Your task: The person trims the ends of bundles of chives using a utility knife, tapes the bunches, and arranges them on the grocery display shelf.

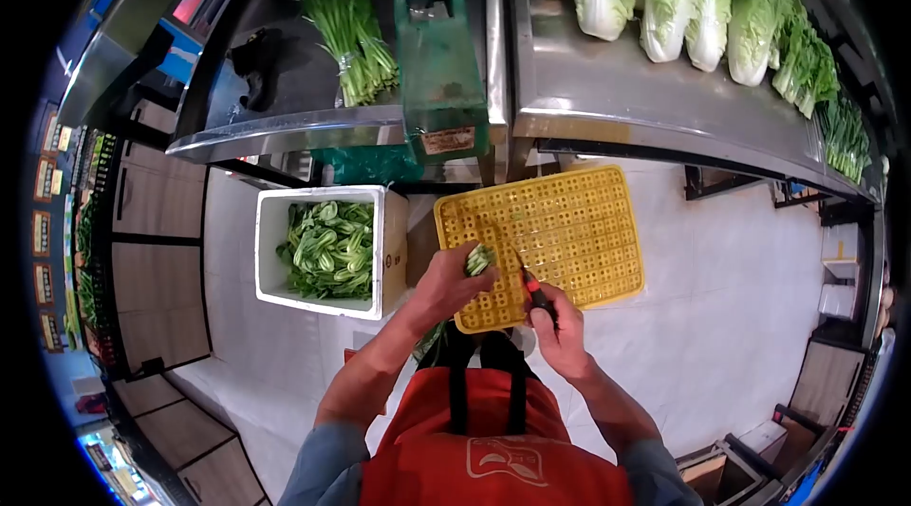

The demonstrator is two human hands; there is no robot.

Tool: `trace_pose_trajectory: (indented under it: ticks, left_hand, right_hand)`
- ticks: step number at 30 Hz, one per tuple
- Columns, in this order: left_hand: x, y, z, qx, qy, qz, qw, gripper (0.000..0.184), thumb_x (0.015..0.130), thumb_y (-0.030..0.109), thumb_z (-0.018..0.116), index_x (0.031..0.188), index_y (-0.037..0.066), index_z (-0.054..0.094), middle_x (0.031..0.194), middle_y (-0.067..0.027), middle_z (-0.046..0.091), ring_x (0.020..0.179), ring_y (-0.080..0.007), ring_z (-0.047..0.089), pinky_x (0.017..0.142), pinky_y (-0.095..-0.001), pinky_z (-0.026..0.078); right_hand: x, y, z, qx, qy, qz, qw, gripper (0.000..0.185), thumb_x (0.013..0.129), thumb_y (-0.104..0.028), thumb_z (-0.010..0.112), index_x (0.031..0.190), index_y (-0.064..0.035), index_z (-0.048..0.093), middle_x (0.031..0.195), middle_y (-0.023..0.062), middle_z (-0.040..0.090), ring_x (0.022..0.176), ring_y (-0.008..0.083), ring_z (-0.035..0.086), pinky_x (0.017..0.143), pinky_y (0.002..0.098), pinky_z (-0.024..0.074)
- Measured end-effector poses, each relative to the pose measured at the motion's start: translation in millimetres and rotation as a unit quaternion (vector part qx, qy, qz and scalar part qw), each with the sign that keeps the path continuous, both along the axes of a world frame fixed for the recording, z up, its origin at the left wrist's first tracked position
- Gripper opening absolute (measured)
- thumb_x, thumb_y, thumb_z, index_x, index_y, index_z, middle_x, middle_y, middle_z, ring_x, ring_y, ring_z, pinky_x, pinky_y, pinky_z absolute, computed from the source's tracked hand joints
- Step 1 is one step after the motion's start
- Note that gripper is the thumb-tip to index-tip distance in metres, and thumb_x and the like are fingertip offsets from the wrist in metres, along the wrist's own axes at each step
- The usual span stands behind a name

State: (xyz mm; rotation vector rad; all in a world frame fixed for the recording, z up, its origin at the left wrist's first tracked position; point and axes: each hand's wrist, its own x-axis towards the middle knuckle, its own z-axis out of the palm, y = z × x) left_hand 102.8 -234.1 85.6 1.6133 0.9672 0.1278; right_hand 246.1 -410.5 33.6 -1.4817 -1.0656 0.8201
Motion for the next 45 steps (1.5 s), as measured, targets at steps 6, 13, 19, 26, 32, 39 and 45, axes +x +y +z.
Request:
trace_pose_trajectory:
  ticks: [6, 13, 19, 26, 32, 39, 45]
  left_hand:
    - [-2, 11, -19, 0.089, 0.036, -0.014, 0.995, 0.033, 0.086, 0.022, 0.073, 0.104, -0.003, 0.063, 0.072, -0.0080, 0.065, 0.061, -0.0125, 0.060, 0.057, -0.0320, 0.050]
    - [-59, -10, -168, 0.036, 0.131, 0.007, 0.991, 0.032, 0.080, 0.022, 0.069, 0.099, -0.003, 0.061, 0.079, -0.0250, 0.064, 0.077, -0.0406, 0.065, 0.068, -0.0449, 0.050]
    - [-118, -60, -308, 0.036, 0.136, 0.012, 0.990, 0.036, 0.076, 0.022, 0.067, 0.102, -0.004, 0.062, 0.087, -0.0298, 0.064, 0.091, -0.0489, 0.060, 0.074, -0.0509, 0.049]
    - [-149, -89, -397, -0.003, 0.257, -0.091, 0.962, 0.035, 0.078, 0.025, 0.069, 0.097, -0.003, 0.064, 0.086, -0.0255, 0.068, 0.087, -0.0433, 0.066, 0.074, -0.0478, 0.052]
    - [-160, -92, -430, -0.031, 0.203, -0.097, 0.974, 0.029, 0.079, 0.022, 0.067, 0.095, -0.002, 0.064, 0.082, -0.0258, 0.066, 0.083, -0.0438, 0.065, 0.071, -0.0476, 0.052]
    - [-163, -85, -446, -0.021, 0.210, -0.153, 0.965, 0.031, 0.076, 0.017, 0.071, 0.099, -0.004, 0.062, 0.085, -0.0259, 0.066, 0.085, -0.0421, 0.066, 0.073, -0.0454, 0.052]
    - [-162, -80, -448, -0.030, 0.225, -0.173, 0.958, 0.040, 0.076, 0.018, 0.073, 0.109, -0.002, 0.061, 0.092, -0.0276, 0.066, 0.091, -0.0426, 0.065, 0.077, -0.0471, 0.052]
  right_hand:
    - [7, 2, 1, 0.006, -0.072, -0.015, 0.997, 0.028, 0.099, -0.013, 0.052, 0.120, 0.0043, 0.053, 0.085, 0.0064, 0.062, 0.067, 0.0106, 0.056, 0.061, 0.0254, 0.0483]
    - [-22, -21, -95, -0.132, -0.010, 0.004, 0.991, 0.028, 0.097, -0.018, 0.057, 0.116, 0.0028, 0.055, 0.087, 0.0210, 0.064, 0.076, 0.0380, 0.064, 0.067, 0.0396, 0.0513]
    - [-61, -71, -200, -0.274, 0.043, 0.034, 0.960, 0.023, 0.098, -0.020, 0.056, 0.111, -0.0013, 0.055, 0.085, 0.0220, 0.064, 0.081, 0.0447, 0.062, 0.066, 0.0445, 0.0498]
    - [-118, -91, -284, -0.283, 0.037, 0.017, 0.958, 0.024, 0.097, -0.020, 0.057, 0.113, -0.0019, 0.055, 0.089, 0.0203, 0.064, 0.081, 0.0426, 0.063, 0.066, 0.0453, 0.0495]
    - [-162, -105, -338, -0.267, 0.058, 0.002, 0.962, 0.027, 0.098, -0.023, 0.056, 0.114, -0.0016, 0.053, 0.091, 0.0213, 0.064, 0.084, 0.0441, 0.062, 0.068, 0.0463, 0.0499]
    - [-174, -97, -344, -0.273, 0.069, 0.024, 0.959, 0.028, 0.098, -0.024, 0.055, 0.114, -0.0007, 0.053, 0.095, 0.0213, 0.064, 0.084, 0.0437, 0.063, 0.069, 0.0457, 0.0514]
    - [-178, -87, -356, -0.247, 0.011, 0.021, 0.969, 0.028, 0.096, -0.020, 0.058, 0.115, 0.0001, 0.052, 0.098, 0.0203, 0.063, 0.082, 0.0430, 0.063, 0.065, 0.0462, 0.0519]
